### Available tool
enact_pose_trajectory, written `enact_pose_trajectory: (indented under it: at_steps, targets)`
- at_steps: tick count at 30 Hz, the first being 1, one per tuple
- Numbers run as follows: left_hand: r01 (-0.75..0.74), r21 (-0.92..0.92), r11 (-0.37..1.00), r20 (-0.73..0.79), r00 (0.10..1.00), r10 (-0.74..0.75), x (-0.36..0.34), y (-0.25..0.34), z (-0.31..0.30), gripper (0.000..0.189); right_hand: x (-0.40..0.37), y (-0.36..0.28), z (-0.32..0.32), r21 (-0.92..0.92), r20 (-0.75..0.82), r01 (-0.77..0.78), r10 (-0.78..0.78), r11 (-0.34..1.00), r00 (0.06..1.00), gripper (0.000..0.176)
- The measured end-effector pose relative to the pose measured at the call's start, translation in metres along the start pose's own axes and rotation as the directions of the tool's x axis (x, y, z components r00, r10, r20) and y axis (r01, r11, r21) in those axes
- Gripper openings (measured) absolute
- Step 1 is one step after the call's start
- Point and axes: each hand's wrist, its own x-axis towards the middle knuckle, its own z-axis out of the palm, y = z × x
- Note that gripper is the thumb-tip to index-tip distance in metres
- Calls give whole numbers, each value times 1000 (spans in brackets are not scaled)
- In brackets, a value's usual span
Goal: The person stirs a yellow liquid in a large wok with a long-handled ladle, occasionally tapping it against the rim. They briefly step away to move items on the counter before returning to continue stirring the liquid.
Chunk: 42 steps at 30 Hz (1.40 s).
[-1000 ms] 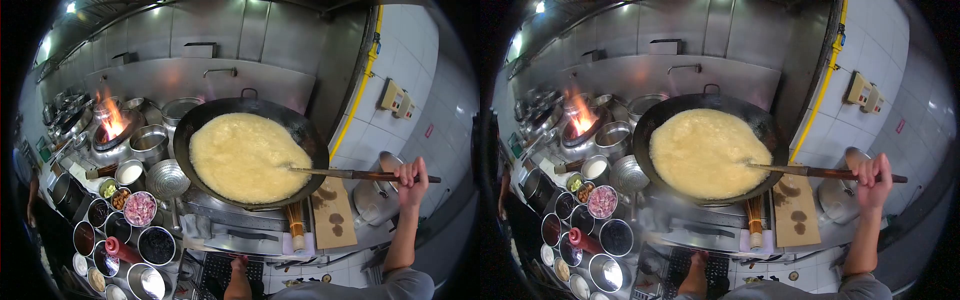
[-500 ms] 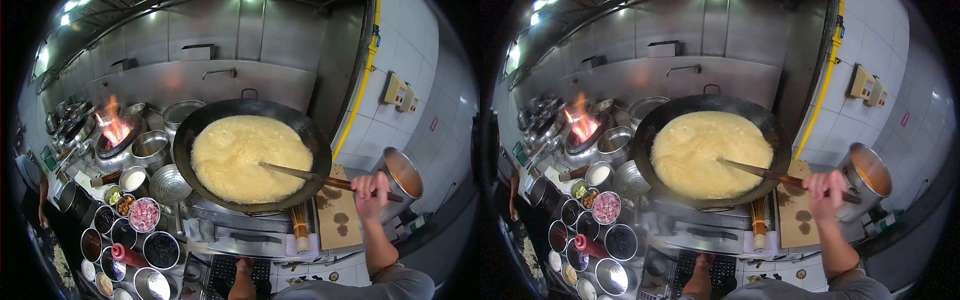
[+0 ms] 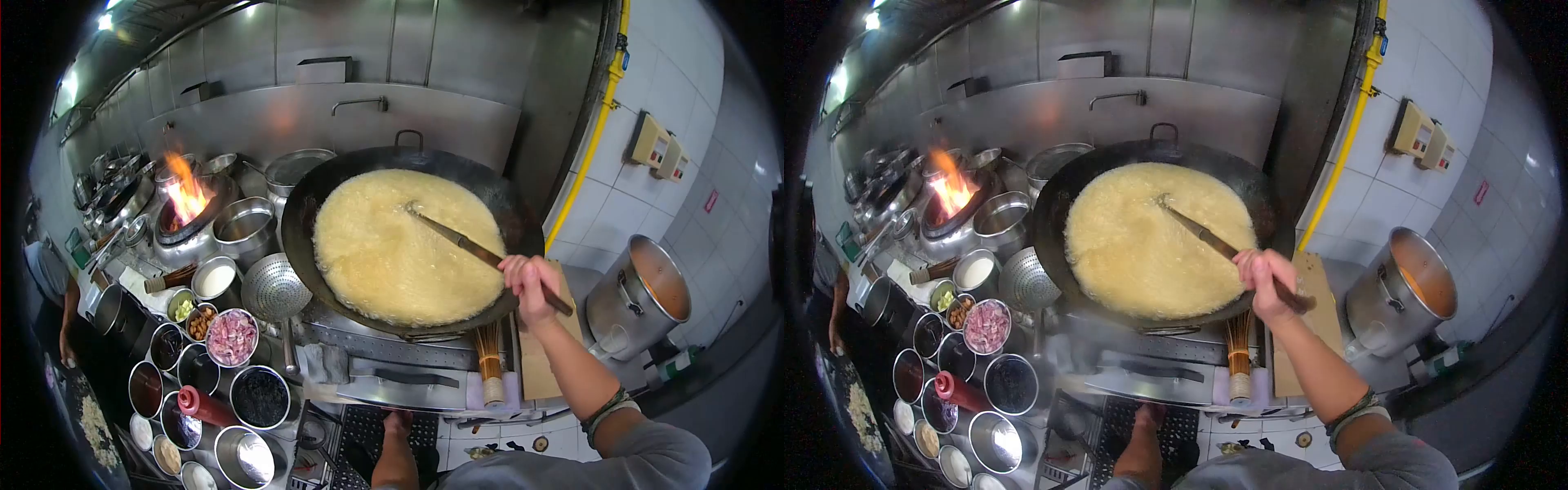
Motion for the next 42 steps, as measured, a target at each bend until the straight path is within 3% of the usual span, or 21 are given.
enact_pose_trajectory:
  at_steps: [1,3,5,8,10,13,23,28,30,37,42]
  targets:
    - [7,-16,1000,16,1000,-6,13,-3,-7,23,7,0,-5,-9,-31,-14,14,1000,999,43]
    - [-206,127,970,114,975,192,59,-20,-35,24,18,2,-17,12,-126,-46,47,999,991,42]
    - [-303,208,930,181,946,268,69,-23,-41,24,23,-3,-27,20,-159,-47,50,999,986,41]
    - [-193,232,953,139,977,164,59,-17,-39,24,22,-19,-41,20,-146,-52,54,998,988,40]
    - [-8,175,984,29,1000,3,22,-2,-12,23,12,-30,-46,-10,-139,-68,66,998,988,40]
    - [-47,34,998,139,989,42,4,-2,-2,22,3,-52,-52,-22,-130,-76,73,997,989,40]
    - [-73,75,994,20,997,72,-30,4,18,21,15,-130,-103,-26,-148,-122,116,992,982,40]
    - [-144,32,989,151,979,138,-41,3,20,21,36,-174,-127,105,-239,-150,172,983,956,37]
    - [-109,61,992,102,990,102,-36,4,20,21,42,-186,-128,173,-315,-136,186,975,931,36]
    - [-89,54,995,-5,996,90,-24,3,16,24,36,-174,-130,317,-304,-136,236,939,923,36]
    - [-62,93,994,17,998,61,-22,3,16,21,21,-140,-99,264,-351,-141,231,954,907,37]
